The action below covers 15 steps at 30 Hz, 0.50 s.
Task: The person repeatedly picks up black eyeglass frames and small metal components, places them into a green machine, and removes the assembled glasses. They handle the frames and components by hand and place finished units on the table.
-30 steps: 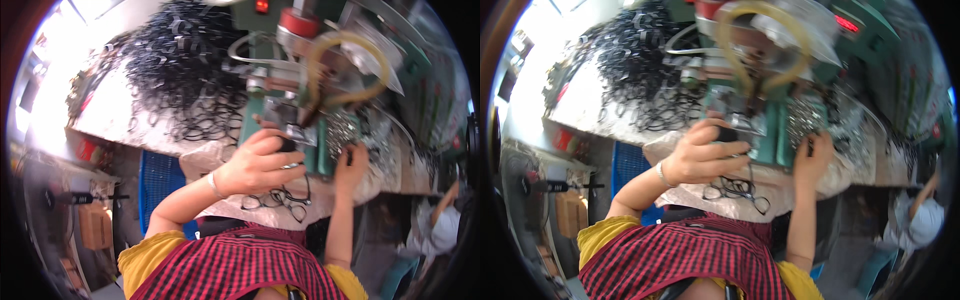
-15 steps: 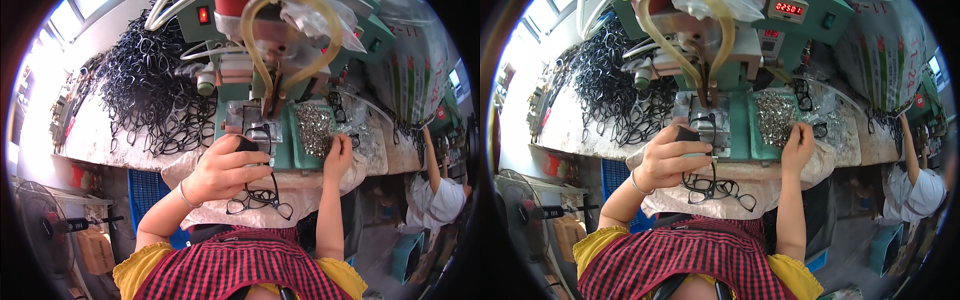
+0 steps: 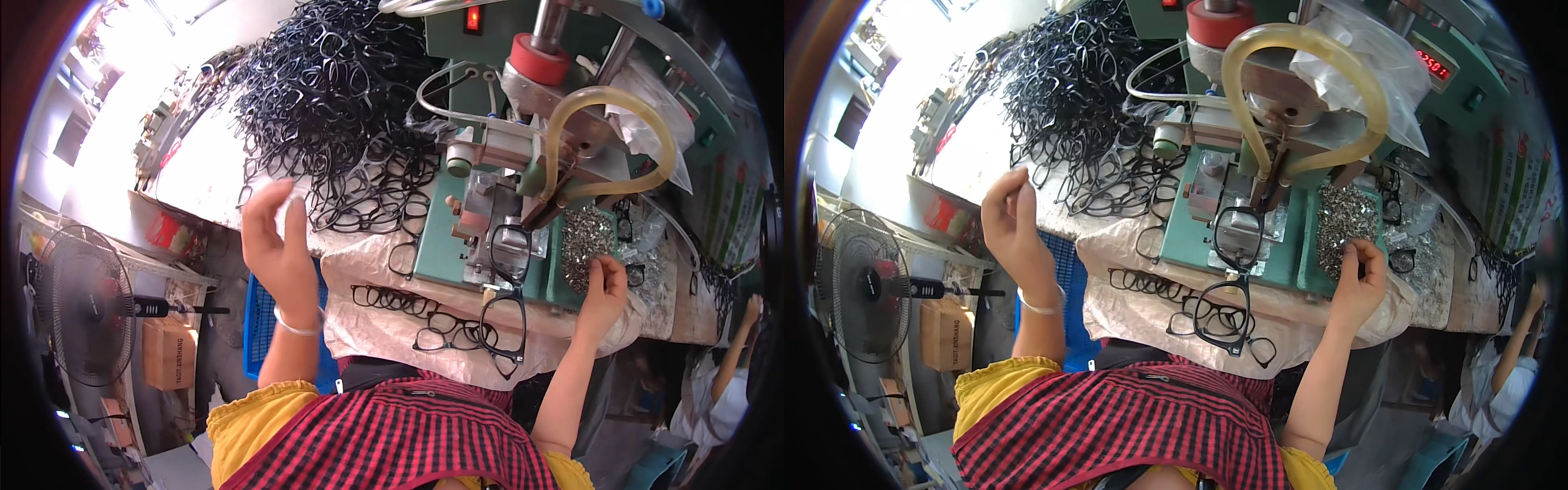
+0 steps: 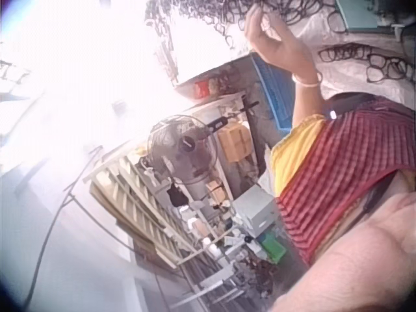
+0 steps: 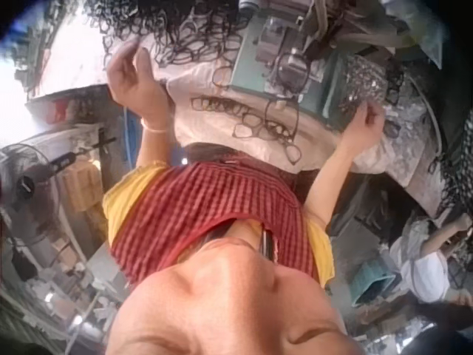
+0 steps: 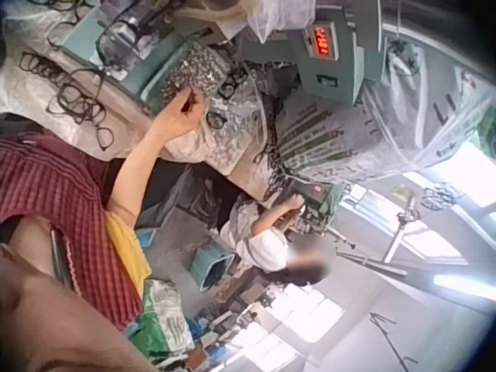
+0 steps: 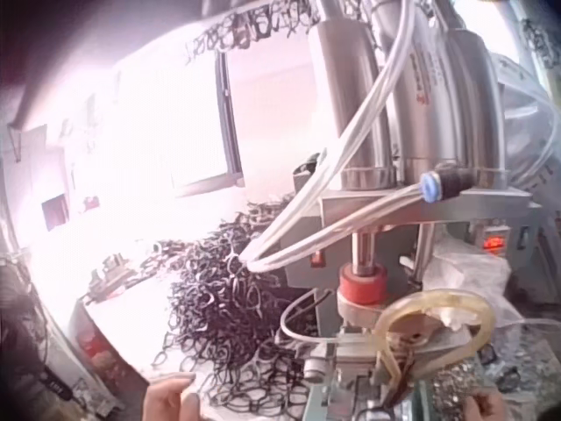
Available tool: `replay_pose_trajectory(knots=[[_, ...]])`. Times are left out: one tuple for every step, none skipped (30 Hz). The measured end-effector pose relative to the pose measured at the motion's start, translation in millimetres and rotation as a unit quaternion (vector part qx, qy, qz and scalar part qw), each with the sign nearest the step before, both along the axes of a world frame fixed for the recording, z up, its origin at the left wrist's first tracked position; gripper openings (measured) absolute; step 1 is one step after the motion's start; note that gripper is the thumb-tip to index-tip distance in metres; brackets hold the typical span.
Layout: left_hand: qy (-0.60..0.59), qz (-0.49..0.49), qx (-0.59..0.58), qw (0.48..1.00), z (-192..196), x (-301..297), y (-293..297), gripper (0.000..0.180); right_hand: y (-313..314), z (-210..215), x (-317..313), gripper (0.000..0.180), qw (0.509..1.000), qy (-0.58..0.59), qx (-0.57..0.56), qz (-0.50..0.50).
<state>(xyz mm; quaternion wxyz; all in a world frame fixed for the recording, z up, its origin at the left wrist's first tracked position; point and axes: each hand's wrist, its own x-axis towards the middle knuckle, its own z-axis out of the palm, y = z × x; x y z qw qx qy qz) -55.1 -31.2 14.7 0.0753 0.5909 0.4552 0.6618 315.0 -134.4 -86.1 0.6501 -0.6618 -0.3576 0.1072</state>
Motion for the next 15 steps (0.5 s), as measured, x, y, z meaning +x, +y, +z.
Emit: replay_pose_trajectory(knots=[[0.013, -0.008, -0.010, 1.000, 3, -8, 10, 0.012, 1, -3, -1, 0.010, 1.000, -0.022, -0.011, -0.002], [0.129, -0.021, -0.020, 0.991, 5, -6, 15, 0.010, 4, 0, -4, 0.010, 0.999, -0.046, -0.020, -0.007], [0.244, -0.037, -0.029, 0.969, 6, 0, 19, 0.008, 7, 5, -7, 0.010, 0.997, -0.069, -0.031, -0.016], [0.277, -0.075, -0.049, 0.957, -6, 11, 26, 0.012, 12, 11, -13, 0.011, 0.997, -0.071, -0.037, -0.009], [0.286, -0.096, -0.087, 0.950, -21, 25, 31, 0.013, 17, 18, -19, 0.011, 0.993, -0.101, -0.051, -0.013], [0.326, -0.040, -0.096, 0.940, -39, 40, 37, 0.014, 21, 18, -21, 0.012, 0.994, -0.099, -0.048, -0.019], [0.366, 0.013, -0.104, 0.925, -56, 53, 43, 0.016, 21, 13, -21, 0.012, 0.994, -0.095, -0.047, -0.027], [0.357, -0.002, -0.089, 0.930, -68, 57, 44, 0.016, 20, 10, -23, 0.012, 0.993, -0.106, -0.042, -0.031], [0.345, -0.021, -0.074, 0.935, -82, 59, 45, 0.016, 17, 8, -21, 0.012, 0.991, -0.121, -0.039, -0.037], [0.333, -0.038, -0.060, 0.940, -92, 60, 45, 0.016, 6, 12, -20, 0.012, 0.982, -0.166, -0.069, -0.055], [0.338, -0.062, -0.009, 0.939, -92, 60, 43, 0.016, -5, 12, -15, 0.012, 0.977, -0.186, -0.069, -0.077], [0.361, -0.127, -0.006, 0.924, -90, 51, 45, 0.015, -18, 11, -12, 0.012, 0.972, -0.204, -0.071, -0.092], [0.382, -0.190, -0.003, 0.905, -88, 42, 48, 0.015, -31, 9, -8, 0.012, 0.967, -0.221, -0.073, -0.105], [0.430, -0.229, 0.013, 0.873, -77, 36, 50, 0.016, -43, 10, -5, 0.013, 0.969, -0.195, -0.101, -0.116], [0.484, -0.272, -0.021, 0.831, -81, 26, 55, 0.018, -45, 7, -5, 0.013, 0.976, -0.171, -0.088, -0.105]])
